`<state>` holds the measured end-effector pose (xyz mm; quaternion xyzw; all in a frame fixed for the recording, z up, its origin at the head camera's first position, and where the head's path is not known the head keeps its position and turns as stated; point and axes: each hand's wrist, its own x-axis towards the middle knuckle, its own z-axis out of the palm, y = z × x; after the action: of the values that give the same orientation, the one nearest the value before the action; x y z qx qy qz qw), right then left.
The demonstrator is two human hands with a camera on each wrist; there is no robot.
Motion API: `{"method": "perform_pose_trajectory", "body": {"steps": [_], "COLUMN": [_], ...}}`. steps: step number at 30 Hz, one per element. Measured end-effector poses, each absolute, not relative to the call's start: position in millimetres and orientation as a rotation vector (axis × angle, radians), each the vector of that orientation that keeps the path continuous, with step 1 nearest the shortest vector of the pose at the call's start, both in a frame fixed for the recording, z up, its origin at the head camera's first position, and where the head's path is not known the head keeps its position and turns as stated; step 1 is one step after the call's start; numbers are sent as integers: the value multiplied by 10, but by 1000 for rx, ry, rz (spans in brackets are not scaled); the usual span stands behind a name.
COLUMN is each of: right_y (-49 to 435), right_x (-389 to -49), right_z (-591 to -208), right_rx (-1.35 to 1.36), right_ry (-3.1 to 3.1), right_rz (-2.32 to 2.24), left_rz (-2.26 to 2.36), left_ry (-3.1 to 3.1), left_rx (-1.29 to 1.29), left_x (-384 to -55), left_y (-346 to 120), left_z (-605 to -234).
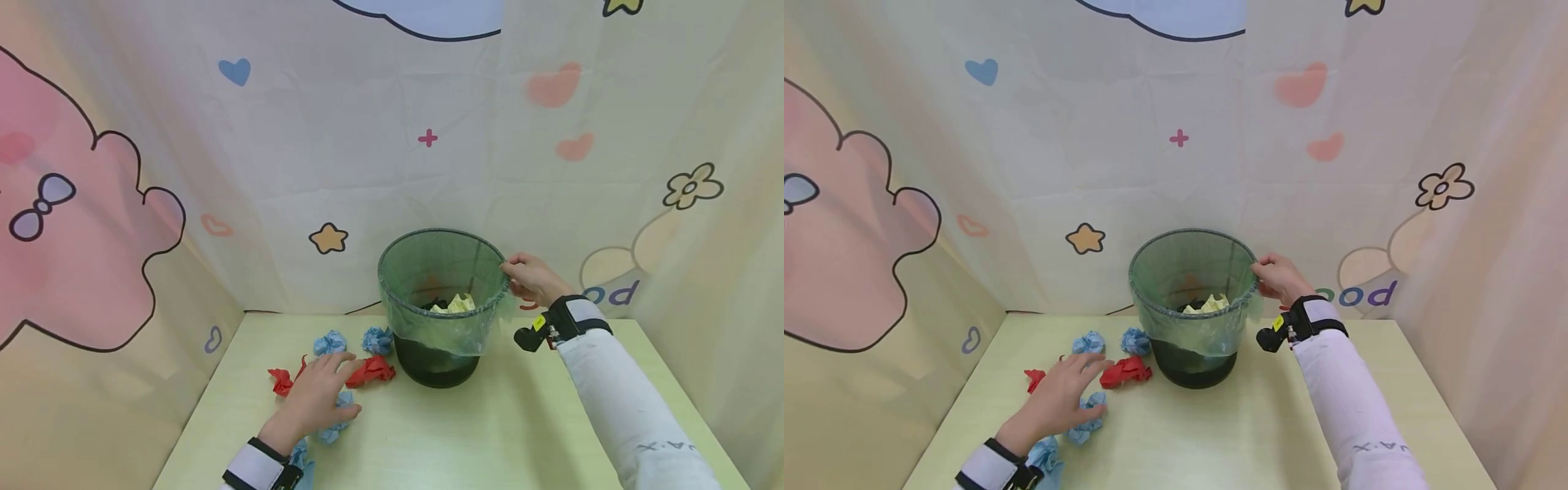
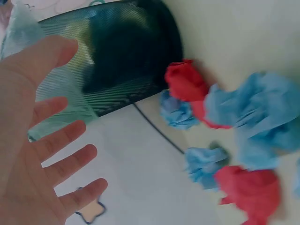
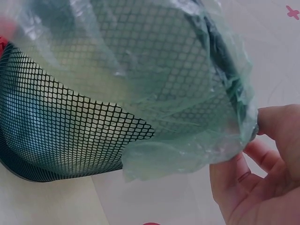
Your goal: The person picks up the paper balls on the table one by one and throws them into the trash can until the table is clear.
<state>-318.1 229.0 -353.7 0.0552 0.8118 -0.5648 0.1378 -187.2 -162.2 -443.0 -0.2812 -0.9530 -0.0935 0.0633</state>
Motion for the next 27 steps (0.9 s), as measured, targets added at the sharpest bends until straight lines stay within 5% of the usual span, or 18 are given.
{"method": "perform_pose_trajectory", "body": {"steps": [27], "right_y": [2291], "right_x": [-3179], "right_z": [-3527], "right_rx": [171], "right_ry": [2342], "right_rz": [-1650], "left_rz": [-318], "left_ry": [-3290], "left_rx": [-9], "left_x": [-1266], "left_y": [-2121], "left_z": [-5333]}}
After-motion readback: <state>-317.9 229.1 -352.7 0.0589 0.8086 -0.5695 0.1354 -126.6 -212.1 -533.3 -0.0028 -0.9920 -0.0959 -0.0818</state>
